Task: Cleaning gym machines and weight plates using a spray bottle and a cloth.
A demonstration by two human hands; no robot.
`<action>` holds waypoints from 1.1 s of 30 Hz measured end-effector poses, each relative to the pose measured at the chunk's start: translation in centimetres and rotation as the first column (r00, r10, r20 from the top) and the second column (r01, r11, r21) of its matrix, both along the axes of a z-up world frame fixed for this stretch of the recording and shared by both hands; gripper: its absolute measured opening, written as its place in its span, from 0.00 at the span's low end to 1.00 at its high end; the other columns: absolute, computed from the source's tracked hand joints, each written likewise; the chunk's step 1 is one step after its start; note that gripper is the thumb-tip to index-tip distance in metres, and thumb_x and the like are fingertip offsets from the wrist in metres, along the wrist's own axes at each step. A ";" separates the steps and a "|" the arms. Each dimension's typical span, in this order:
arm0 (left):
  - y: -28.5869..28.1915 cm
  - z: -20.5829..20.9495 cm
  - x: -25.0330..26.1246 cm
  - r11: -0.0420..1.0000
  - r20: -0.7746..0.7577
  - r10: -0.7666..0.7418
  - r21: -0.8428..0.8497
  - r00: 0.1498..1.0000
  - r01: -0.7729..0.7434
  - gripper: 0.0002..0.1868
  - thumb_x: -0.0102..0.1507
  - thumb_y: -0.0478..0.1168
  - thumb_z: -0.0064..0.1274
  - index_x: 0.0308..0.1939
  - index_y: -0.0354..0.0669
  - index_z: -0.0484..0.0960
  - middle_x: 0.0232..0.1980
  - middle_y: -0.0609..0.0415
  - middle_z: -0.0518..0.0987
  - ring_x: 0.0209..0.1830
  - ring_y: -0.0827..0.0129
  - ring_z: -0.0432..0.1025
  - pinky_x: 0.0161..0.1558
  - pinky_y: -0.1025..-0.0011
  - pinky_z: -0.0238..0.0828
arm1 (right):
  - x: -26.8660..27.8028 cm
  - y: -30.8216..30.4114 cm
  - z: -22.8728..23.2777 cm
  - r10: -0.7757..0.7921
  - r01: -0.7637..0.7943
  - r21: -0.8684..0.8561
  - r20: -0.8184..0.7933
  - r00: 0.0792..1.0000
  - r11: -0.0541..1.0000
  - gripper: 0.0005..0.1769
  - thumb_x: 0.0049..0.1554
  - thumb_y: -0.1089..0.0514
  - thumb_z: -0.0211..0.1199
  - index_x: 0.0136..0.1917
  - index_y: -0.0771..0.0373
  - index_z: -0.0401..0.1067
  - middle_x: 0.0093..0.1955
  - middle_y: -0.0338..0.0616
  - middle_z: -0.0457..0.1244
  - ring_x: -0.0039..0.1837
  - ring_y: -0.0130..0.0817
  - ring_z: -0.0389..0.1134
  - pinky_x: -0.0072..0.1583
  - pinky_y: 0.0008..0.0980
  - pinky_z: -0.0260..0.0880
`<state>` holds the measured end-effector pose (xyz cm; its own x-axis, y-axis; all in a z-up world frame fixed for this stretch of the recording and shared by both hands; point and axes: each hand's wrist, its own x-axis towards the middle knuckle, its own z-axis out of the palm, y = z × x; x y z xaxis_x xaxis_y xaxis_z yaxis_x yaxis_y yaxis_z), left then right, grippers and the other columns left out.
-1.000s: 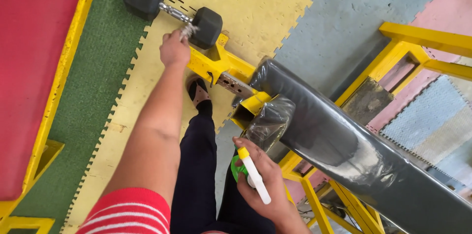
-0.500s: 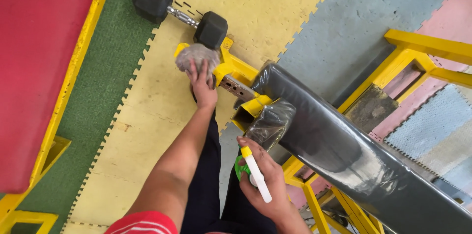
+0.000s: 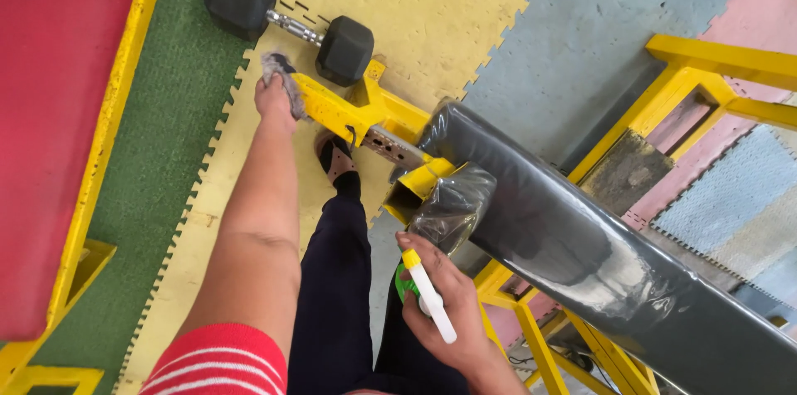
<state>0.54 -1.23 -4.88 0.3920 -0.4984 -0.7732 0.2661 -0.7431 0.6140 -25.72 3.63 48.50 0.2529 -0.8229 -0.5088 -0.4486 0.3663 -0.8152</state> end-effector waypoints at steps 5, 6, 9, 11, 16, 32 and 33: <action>3.3 6.0 -5.5 0.734 -0.326 0.673 0.181 0.664 -0.655 0.26 0.71 0.50 0.43 0.72 0.58 0.57 0.68 0.52 0.70 0.61 0.51 0.73 0.54 0.43 0.78 | 0.5 -0.2 0.3 -0.046 0.046 -0.013 0.015 0.999 0.999 0.38 0.46 0.76 0.59 0.71 0.65 0.65 0.72 0.55 0.64 0.74 0.52 0.67 0.69 0.37 0.66; 4.6 5.7 -7.3 0.734 -0.325 0.673 0.178 0.665 -0.656 0.26 0.71 0.50 0.43 0.72 0.58 0.57 0.68 0.52 0.70 0.61 0.51 0.73 0.54 0.43 0.78 | 0.5 -0.2 0.4 -0.045 0.045 -0.014 0.017 0.999 0.999 0.38 0.46 0.76 0.59 0.71 0.65 0.65 0.72 0.55 0.64 0.74 0.52 0.67 0.69 0.37 0.66; 7.0 8.7 -11.7 0.718 -0.389 0.685 0.217 0.616 -0.661 0.25 0.74 0.52 0.41 0.74 0.61 0.59 0.70 0.50 0.70 0.61 0.56 0.69 0.56 0.50 0.73 | 0.5 0.0 0.8 -0.045 0.045 -0.022 0.030 0.999 0.999 0.37 0.48 0.76 0.59 0.72 0.65 0.65 0.72 0.54 0.64 0.74 0.51 0.67 0.69 0.36 0.67; 5.8 15.8 -14.2 0.604 -0.392 0.795 0.445 0.463 -0.661 0.25 0.72 0.52 0.39 0.73 0.60 0.60 0.67 0.48 0.70 0.58 0.56 0.72 0.57 0.51 0.75 | 0.2 0.2 1.0 -0.037 0.038 -0.031 0.041 0.998 0.999 0.37 0.48 0.76 0.59 0.72 0.65 0.65 0.72 0.55 0.64 0.74 0.52 0.67 0.70 0.37 0.66; 7.3 18.2 -16.6 0.761 -0.422 0.647 0.300 0.635 -0.576 0.22 0.70 0.45 0.42 0.68 0.56 0.64 0.59 0.53 0.73 0.50 0.59 0.73 0.52 0.48 0.72 | -0.9 -0.6 2.4 -0.015 0.017 -0.031 0.054 0.998 0.999 0.40 0.45 0.76 0.58 0.72 0.65 0.64 0.72 0.56 0.63 0.75 0.53 0.66 0.70 0.37 0.65; -3.3 30.9 -14.8 0.828 0.003 -0.560 -0.041 0.829 0.560 0.24 0.66 0.39 0.53 0.67 0.48 0.73 0.58 0.52 0.82 0.58 0.62 0.76 0.57 0.66 0.70 | -6.6 -1.0 4.8 -0.065 0.067 -0.079 0.035 0.997 0.995 0.38 0.46 0.76 0.58 0.70 0.66 0.64 0.72 0.57 0.63 0.74 0.54 0.67 0.69 0.38 0.66; -4.5 29.3 -14.4 0.823 -0.004 -0.567 -0.042 0.824 0.566 0.24 0.66 0.39 0.53 0.67 0.48 0.73 0.58 0.52 0.82 0.58 0.62 0.76 0.57 0.66 0.70 | -7.0 -0.8 4.8 -0.073 0.075 -0.077 0.029 0.997 0.994 0.38 0.46 0.76 0.58 0.70 0.66 0.64 0.72 0.57 0.63 0.74 0.54 0.67 0.69 0.38 0.66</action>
